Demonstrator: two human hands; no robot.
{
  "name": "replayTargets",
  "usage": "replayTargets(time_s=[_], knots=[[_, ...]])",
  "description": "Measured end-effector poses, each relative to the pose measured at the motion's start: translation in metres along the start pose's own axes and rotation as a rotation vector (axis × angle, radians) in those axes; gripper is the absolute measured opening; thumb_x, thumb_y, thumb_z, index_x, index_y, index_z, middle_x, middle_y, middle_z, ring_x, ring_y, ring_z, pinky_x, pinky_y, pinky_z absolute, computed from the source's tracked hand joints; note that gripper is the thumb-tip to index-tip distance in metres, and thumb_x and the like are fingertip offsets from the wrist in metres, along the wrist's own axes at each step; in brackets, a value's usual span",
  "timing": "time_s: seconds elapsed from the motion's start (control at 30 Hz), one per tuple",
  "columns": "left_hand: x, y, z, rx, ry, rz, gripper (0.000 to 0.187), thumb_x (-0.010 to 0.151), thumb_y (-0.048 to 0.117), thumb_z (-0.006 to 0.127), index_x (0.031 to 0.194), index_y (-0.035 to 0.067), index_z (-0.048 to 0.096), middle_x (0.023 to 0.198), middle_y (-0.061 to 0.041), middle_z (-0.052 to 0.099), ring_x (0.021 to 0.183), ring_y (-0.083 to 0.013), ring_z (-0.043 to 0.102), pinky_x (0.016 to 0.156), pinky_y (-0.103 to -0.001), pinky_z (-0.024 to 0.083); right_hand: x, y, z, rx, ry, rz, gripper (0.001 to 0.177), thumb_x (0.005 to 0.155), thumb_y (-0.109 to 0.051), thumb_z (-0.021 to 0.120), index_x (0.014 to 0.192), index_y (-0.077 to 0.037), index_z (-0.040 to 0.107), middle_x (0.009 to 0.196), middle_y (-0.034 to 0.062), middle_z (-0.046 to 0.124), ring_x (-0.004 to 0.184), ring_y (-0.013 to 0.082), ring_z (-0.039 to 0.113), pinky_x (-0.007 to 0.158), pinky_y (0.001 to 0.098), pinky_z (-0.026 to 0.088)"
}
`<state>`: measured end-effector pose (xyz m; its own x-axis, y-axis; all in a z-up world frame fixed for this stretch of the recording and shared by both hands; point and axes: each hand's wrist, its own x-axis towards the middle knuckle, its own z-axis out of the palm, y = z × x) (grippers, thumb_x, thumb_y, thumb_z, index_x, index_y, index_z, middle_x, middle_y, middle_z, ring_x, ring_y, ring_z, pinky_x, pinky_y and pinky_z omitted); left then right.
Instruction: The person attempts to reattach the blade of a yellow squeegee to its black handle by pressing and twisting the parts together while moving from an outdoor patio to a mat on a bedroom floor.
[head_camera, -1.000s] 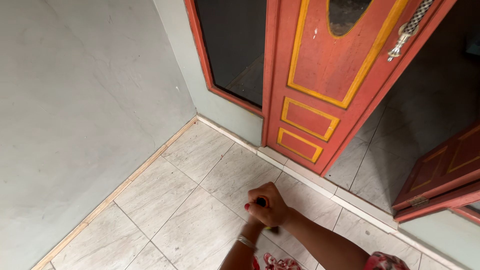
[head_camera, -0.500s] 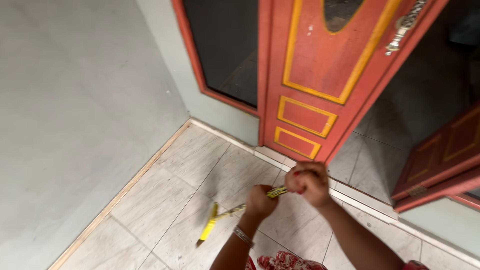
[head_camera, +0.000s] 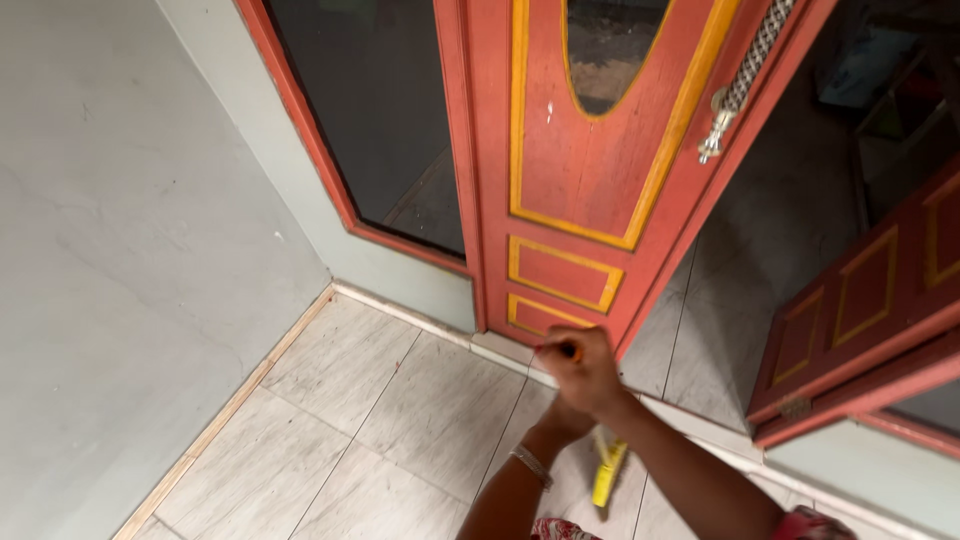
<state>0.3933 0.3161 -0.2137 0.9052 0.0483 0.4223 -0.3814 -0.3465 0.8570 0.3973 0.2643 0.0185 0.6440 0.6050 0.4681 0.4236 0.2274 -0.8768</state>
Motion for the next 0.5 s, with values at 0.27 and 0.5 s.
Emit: replayTargets(time_s=[0.27,0.5], knots=[[-0.025,-0.039,-0.103,0.460,0.127,-0.500,0.023,0.081,0.025,0.073,0.098,0.009,0.073,0.096,-0.016,0.074,0.093,-0.0351,0.072,0.077,-0.043,0.057,0.009,0.087,0.027,0.140,-0.290,-0.176,0.020,0.079,-0.007,0.060,0.063,-0.001,0.051,0.056,0.0045,0.049,0.048,0.0115,0.044,0.047,0.0302,0.038],[0.007,0.046,-0.127,0.480,0.455,-0.576,0.025,0.083,0.036,0.074,0.086,0.011,0.077,0.081,-0.020,0.072,0.080,-0.0415,0.069,0.068,-0.047,0.054,0.037,0.078,-0.003,0.453,-0.441,-0.028,0.012,0.080,-0.003,0.055,0.073,0.005,0.061,0.054,0.0073,0.054,0.043,0.0121,0.042,0.041,0.0305,0.034]])
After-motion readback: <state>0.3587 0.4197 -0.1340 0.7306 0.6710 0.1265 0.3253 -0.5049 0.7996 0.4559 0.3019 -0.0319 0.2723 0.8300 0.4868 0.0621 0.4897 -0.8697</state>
